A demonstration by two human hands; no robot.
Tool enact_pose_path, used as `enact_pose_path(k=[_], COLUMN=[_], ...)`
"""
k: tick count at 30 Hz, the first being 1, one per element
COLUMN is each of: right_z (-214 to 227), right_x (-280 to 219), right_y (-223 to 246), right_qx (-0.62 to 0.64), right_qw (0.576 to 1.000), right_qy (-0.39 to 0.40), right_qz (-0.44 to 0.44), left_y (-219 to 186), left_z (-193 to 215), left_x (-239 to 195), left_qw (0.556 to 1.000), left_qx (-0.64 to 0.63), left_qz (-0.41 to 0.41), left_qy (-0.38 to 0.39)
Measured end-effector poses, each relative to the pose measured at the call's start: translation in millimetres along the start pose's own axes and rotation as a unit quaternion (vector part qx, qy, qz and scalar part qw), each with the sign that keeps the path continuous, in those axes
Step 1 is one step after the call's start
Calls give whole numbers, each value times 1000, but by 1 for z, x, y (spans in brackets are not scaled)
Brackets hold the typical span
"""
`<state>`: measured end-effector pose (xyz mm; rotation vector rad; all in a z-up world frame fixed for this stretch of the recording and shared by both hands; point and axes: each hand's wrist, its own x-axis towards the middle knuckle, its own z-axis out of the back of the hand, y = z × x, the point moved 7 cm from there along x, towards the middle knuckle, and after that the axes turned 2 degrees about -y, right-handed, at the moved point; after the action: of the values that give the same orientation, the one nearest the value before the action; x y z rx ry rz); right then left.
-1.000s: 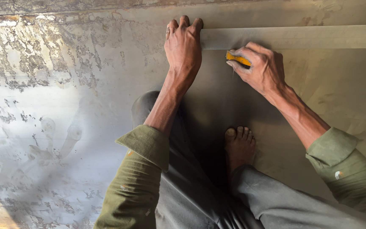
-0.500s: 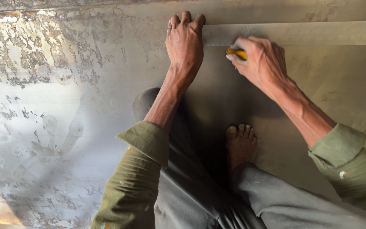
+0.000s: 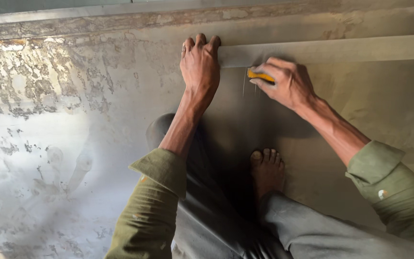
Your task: The person uses a metal square and a utility knife to score a straight line on a concrete floor. They repeatedly reposition the square and score along its edge to create a continuous line.
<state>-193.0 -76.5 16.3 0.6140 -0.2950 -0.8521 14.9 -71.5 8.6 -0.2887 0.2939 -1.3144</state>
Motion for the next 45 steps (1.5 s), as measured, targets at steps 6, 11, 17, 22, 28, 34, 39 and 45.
enact_pose_path(k=[6,11,17,22,28,34,39,45], right_z=[-11,-9,-9,-6,16,147,102,-1], right_x=[-7,3,11,-55,-93,-112,-68,45], right_y=[6,3,26,124,11,-112,-162,-72], right_qx=[-54,-73,-77,-16,44,-40,279,305], right_qw=[998,996,970,960,987,945,905,939], right_qy=[14,20,184,279,31,-272,-161,59], right_qz=[38,44,-137,11,-148,-180,-280,-149], left_y=[3,0,8,-4,3,93,196,253], left_z=[-1,-4,-10,8,-1,41,103,79], left_x=[-4,-1,-5,3,-10,-13,-4,-9], left_qw=[1000,999,1000,999,998,988,920,944], left_qx=[-6,15,-3,6,44,127,368,274], left_qz=[-2,-18,2,0,-34,-85,-102,-128], left_qy=[-18,-33,-4,-48,25,23,-86,129])
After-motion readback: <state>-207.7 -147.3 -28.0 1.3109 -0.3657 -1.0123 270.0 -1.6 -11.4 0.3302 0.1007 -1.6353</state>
